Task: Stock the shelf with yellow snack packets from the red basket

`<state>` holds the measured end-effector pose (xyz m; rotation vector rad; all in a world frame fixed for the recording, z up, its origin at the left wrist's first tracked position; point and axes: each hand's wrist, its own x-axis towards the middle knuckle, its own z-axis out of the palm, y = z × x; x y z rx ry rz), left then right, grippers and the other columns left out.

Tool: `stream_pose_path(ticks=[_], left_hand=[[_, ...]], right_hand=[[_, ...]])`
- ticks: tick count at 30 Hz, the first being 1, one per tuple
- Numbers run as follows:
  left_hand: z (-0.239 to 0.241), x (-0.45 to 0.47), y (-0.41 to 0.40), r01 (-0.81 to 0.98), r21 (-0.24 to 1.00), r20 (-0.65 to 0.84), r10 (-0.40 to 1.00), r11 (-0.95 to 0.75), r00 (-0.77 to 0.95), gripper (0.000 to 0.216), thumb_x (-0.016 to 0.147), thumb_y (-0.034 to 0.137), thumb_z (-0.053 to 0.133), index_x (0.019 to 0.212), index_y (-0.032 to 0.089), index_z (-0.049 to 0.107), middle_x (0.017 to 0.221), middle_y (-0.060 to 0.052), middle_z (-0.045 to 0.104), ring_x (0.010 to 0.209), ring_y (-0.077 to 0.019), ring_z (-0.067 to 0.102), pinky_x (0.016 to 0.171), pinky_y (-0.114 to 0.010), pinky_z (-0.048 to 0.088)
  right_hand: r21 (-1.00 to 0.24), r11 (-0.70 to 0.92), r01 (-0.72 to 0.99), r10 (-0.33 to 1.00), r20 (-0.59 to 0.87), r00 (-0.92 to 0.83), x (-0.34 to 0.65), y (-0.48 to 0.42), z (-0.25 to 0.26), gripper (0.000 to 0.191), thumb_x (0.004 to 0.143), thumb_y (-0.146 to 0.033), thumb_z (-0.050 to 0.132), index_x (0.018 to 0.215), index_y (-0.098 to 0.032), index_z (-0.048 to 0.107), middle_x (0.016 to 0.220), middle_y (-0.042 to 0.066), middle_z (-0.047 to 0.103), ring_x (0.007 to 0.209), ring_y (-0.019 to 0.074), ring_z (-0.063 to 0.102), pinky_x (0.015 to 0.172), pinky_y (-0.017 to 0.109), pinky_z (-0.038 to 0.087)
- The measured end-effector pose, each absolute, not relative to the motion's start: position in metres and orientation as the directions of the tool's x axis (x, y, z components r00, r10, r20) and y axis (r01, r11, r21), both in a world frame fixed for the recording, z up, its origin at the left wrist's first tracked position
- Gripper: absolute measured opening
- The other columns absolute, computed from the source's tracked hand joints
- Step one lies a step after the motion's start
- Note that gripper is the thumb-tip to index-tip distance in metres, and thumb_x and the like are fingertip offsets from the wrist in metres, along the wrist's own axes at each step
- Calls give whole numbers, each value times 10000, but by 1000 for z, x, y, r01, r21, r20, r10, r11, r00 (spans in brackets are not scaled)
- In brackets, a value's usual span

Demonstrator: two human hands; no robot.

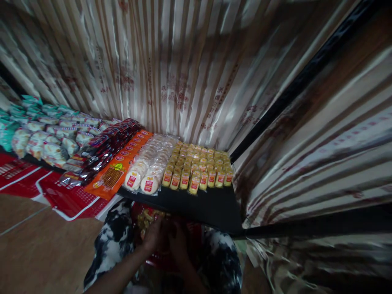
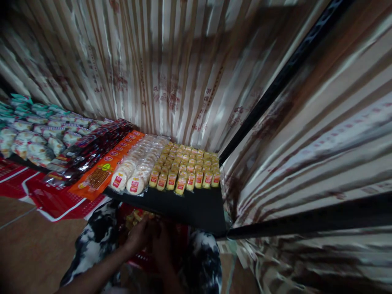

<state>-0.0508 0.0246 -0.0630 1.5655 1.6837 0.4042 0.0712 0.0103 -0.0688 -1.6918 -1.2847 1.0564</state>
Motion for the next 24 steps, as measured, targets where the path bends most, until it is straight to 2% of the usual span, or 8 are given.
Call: stream_pose_path(ticks=[3, 7, 10, 14, 18, 24], left_hand=[[-50, -54, 22, 583, 778, -294, 956, 235, 6, 160, 839, 231, 372, 904, 182, 510, 812, -40, 622, 756, -152, 590, 684, -240, 407], [-32, -54, 22, 412, 877, -249, 967, 246, -48, 68, 760, 250, 457, 753, 183, 469, 656, 32, 506, 618, -115, 493, 597, -215, 384], [-20, -52, 23, 201, 945, -252, 966, 259, -61, 119, 709, 284, 509, 741, 178, 465, 612, 58, 451, 577, -94, 452, 558, -197, 372], [-3, -48, 25, -18, 956, -294, 956, 294, -8, 209, 682, 345, 529, 784, 165, 495, 605, 57, 473, 553, -84, 452, 523, -189, 357], [16, -45, 30, -65, 954, -292, 956, 291, 0, 252, 657, 382, 554, 766, 160, 506, 576, 62, 472, 515, -74, 434, 494, -185, 336], [34, -35, 37, -34, 970, -241, 970, 239, -36, 267, 636, 385, 582, 761, 156, 524, 613, 37, 531, 583, -105, 513, 557, -212, 413]], right_hand=[[-947, -158, 279, 984, -128, 123, 71, 9, -52, 262, 684, -247, 486, 918, -208, 598, 962, 67, 673, 933, 199, 625, 844, 327, 471], [-956, -137, 259, 984, -102, 145, 74, 5, -32, 232, 708, -300, 519, 911, -196, 559, 907, 66, 671, 874, 192, 636, 812, 326, 484], [-954, -157, 256, 985, -132, 110, 77, 4, -17, 257, 734, -336, 527, 942, -187, 555, 915, 73, 672, 866, 194, 640, 816, 332, 483], [-978, -156, 141, 987, -160, -16, 82, 6, 0, 291, 758, -351, 515, 995, -185, 550, 933, 74, 677, 848, 193, 649, 793, 331, 497], [-981, -173, 92, 985, -175, -12, 88, 10, 6, 332, 725, -381, 561, 988, -178, 572, 921, 73, 676, 821, 195, 650, 767, 332, 510], [-991, -131, 0, 991, -131, -7, 94, 16, 9, 311, 699, -372, 599, 950, -188, 593, 888, 66, 686, 790, 192, 651, 735, 326, 522]])
